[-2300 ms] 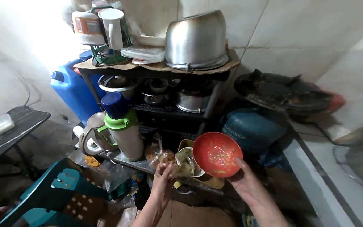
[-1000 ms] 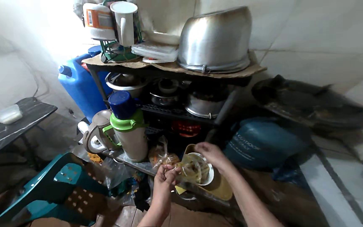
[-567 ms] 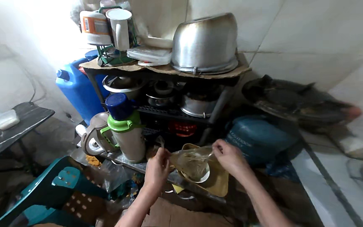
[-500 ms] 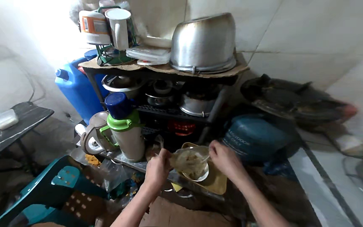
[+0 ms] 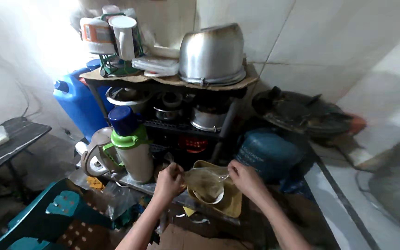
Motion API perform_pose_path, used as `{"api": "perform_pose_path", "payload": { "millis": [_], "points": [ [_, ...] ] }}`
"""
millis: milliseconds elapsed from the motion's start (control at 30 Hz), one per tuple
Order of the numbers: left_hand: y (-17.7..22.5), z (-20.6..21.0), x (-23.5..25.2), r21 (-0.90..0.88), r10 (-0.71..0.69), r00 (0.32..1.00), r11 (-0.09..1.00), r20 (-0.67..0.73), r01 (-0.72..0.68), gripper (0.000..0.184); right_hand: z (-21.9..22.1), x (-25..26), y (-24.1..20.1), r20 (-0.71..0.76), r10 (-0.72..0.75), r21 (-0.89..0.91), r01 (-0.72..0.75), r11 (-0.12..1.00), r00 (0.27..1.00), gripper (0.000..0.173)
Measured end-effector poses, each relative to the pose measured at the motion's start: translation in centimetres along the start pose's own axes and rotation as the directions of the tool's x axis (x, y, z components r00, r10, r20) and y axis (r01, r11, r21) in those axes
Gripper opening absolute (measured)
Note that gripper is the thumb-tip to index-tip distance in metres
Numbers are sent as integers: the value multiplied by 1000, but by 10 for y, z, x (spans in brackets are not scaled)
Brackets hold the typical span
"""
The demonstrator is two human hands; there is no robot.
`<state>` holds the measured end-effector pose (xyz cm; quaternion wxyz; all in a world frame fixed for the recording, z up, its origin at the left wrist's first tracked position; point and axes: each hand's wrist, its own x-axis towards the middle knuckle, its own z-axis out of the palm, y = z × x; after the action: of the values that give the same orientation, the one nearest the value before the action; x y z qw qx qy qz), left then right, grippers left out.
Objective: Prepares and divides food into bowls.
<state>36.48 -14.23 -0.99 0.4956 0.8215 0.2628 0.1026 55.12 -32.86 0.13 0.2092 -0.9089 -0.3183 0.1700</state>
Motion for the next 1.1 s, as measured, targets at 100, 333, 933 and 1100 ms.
{"api": "perform_pose_path", "payload": {
  "millis": [100,333,933,1100],
  "points": [
    [3,4,-8,-32,26,1000,999,3,-26,20,5,-7,1,-51,-26,24,28,999,998,27],
    [2,10,-14,76,82,996,994,-19,-80,23,9,-16,3,-102,-46,53,51,997,994,27],
    [-17,22,-13,-623,-181,983,765,31,161,15,21,0,29,155,124,909,-191,370,980,21],
    [-21,36,-14,-893,-356,933,400,54,204,15,48,-6,26,237,184,971,-240,-6,954,20]
  ]
}}
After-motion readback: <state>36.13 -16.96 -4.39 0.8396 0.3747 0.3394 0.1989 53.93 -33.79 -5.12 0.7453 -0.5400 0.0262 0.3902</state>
